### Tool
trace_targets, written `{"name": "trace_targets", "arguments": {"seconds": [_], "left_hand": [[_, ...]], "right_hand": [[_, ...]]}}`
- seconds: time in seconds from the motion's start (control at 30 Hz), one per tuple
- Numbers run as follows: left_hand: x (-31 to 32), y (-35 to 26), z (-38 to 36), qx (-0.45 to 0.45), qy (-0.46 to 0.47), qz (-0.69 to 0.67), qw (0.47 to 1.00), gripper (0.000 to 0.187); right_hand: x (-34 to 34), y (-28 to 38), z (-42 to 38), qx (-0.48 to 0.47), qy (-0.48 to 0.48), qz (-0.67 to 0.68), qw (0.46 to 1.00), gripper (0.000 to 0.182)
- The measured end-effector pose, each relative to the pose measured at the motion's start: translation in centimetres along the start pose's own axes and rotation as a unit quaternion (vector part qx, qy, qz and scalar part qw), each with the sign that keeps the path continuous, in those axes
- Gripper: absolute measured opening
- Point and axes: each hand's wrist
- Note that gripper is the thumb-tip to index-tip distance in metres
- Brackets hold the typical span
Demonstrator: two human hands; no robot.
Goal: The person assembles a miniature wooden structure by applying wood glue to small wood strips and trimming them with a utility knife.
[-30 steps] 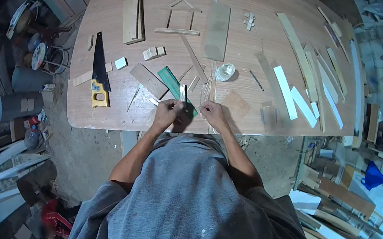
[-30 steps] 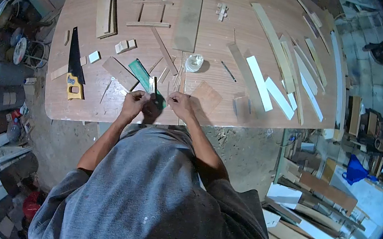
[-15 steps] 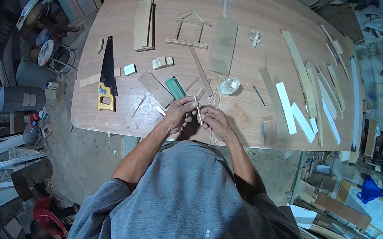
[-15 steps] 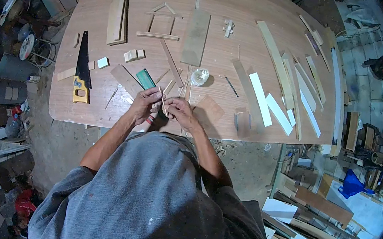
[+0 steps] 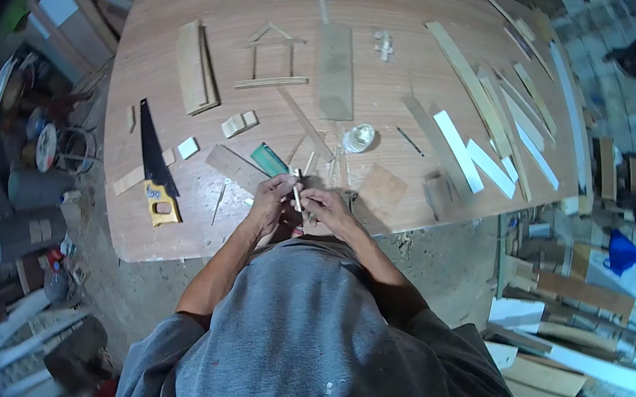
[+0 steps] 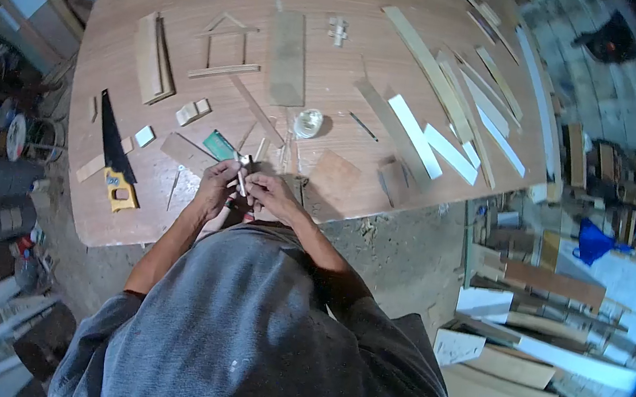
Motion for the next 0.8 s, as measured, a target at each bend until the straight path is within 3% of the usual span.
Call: {"name": "trace_targets", "arguments": {"seconds": [0.07,0.13,0.23,0.3,0.33,0.37,0.43,0.53,0.63,0.8], "left_hand": [[-0.3,0.4,0.0,0.003,-0.043,0.012,0.999,0.014],[0.3,-0.2,-0.4,-0.02,-0.076,0.015,0.997,0.01],[-1.3,0.7,-0.8,-0.018,-0.091,0.033,0.995,0.009],[-1.3,1.6,-0.8,-0.013,-0.116,0.073,0.99,0.008],[-1.5,2.1,-0.9,0.001,-0.086,0.066,0.994,0.012],[-1.6,2.5,-1.1,0.015,-0.061,0.057,0.996,0.016],[0.7,1.8,-1.4,0.006,-0.055,0.042,0.998,0.017],[4.0,1.7,-0.4,-0.002,-0.044,0.02,0.999,0.023],[6.8,0.9,0.7,-0.002,-0.018,0.019,1.0,0.031],[9.7,0.7,1.8,0.012,-0.004,-0.024,1.0,0.029]], "right_hand": [[-1.0,0.3,-1.7,0.046,-0.081,-0.204,0.975,0.026],[-6.2,-4.9,-3.0,-0.051,-0.191,-0.367,0.909,0.028],[-13.7,-5.9,-7.3,-0.051,-0.354,-0.568,0.741,0.026],[-18.7,-6.1,-10.7,-0.042,-0.487,-0.629,0.605,0.042],[-20.1,-5.0,-12.3,-0.044,-0.537,-0.646,0.541,0.053],[-21.1,-3.6,-13.7,-0.041,-0.537,-0.645,0.542,0.053],[-22.7,-1.0,-15.3,0.114,-0.486,-0.613,0.612,0.076],[-24.6,0.7,-15.9,0.178,-0.39,-0.621,0.656,0.088],[-24.7,1.3,-15.8,0.193,-0.352,-0.619,0.675,0.094],[-24.4,-0.9,-16.0,0.193,-0.407,-0.583,0.676,0.089]]}}
Point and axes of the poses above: each hand's wrist, its own z-axis towards the middle knuckle, its own x-axis out of the palm, y = z × x, and after that the axes turned 8 degrees about y, right-handed
